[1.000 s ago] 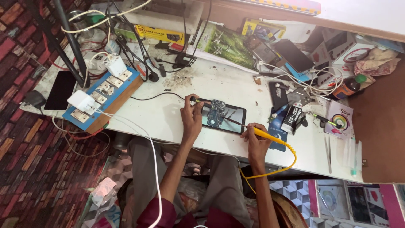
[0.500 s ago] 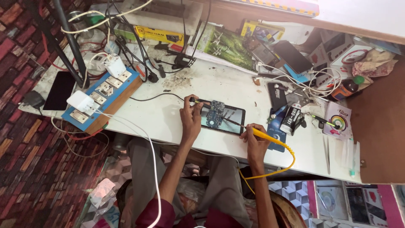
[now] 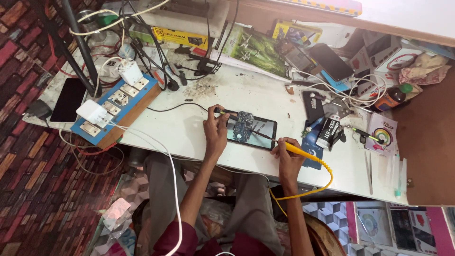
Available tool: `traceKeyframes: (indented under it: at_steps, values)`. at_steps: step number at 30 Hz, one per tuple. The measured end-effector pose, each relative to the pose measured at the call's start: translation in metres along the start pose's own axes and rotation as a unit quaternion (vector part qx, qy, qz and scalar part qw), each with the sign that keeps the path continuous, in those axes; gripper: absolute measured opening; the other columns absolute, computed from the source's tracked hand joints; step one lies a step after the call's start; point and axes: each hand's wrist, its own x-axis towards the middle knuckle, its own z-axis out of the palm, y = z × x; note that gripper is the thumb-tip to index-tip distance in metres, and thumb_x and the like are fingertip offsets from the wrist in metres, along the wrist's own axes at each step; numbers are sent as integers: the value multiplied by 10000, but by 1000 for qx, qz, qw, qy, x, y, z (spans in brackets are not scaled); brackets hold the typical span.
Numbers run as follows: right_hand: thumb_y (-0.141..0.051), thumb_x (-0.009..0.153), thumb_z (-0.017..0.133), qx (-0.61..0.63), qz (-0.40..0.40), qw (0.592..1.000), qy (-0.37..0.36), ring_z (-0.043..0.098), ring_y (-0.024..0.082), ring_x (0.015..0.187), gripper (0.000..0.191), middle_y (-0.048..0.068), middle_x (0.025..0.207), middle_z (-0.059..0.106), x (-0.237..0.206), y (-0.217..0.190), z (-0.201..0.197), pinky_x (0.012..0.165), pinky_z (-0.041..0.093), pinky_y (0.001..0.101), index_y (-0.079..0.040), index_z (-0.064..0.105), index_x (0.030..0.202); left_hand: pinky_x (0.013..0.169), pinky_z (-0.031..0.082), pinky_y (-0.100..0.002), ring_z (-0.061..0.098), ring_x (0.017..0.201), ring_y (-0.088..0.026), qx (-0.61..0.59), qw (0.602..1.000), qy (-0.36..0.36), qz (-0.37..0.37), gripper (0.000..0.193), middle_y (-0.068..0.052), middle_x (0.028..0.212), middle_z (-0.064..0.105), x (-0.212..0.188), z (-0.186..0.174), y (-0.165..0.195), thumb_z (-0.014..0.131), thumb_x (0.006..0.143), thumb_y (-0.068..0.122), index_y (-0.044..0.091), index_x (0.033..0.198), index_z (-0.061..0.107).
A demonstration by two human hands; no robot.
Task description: The person uses a soldering iron to work on a small circuit board placed on a tablet screen. They hold the board steady with one hand while applying the soldering iron with the other, focusing on specific points on the board.
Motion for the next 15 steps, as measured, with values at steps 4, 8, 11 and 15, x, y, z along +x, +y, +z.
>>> traceKeyframes:
  at_steps: [4, 8, 11, 15]
  values:
    - [-94, 1010, 665, -7, 3, 1000, 2, 634, 112, 618, 121, 72, 704, 665, 0, -2, 0, 550, 457, 226, 24, 648, 1034, 434, 255, -273, 322, 472, -44, 4, 1000, -5, -11, 248, -77, 893, 810, 0, -1, 1, 573, 1065, 239, 46, 1198, 491]
    - [-97, 1023, 660, -16, 0, 1000, 1, 633, 109, 633, 122, 77, 715, 678, -1, -3, 2, 566, 460, 222, 23, 651, 1040, 445, 262, -273, 319, 483, -45, 13, 1000, -2, 2, 258, -74, 898, 814, 0, -1, 2, 577, 1071, 249, 44, 1202, 490]
    - [-93, 1014, 665, -9, 5, 1000, 6, 639, 112, 631, 120, 79, 718, 680, 0, -2, 1, 560, 461, 223, 24, 652, 1040, 439, 265, -272, 328, 473, -44, 14, 1000, -2, -11, 264, -71, 887, 810, 0, 0, 2, 572, 1069, 258, 45, 1204, 493]
    - [-88, 1010, 667, 8, 4, 1000, -1, 640, 115, 621, 116, 79, 714, 669, 2, 1, 0, 548, 458, 224, 21, 653, 1047, 450, 286, -269, 357, 490, -37, 4, 1000, -2, 4, 274, -68, 889, 808, 0, 0, 0, 575, 1073, 266, 42, 1210, 497]
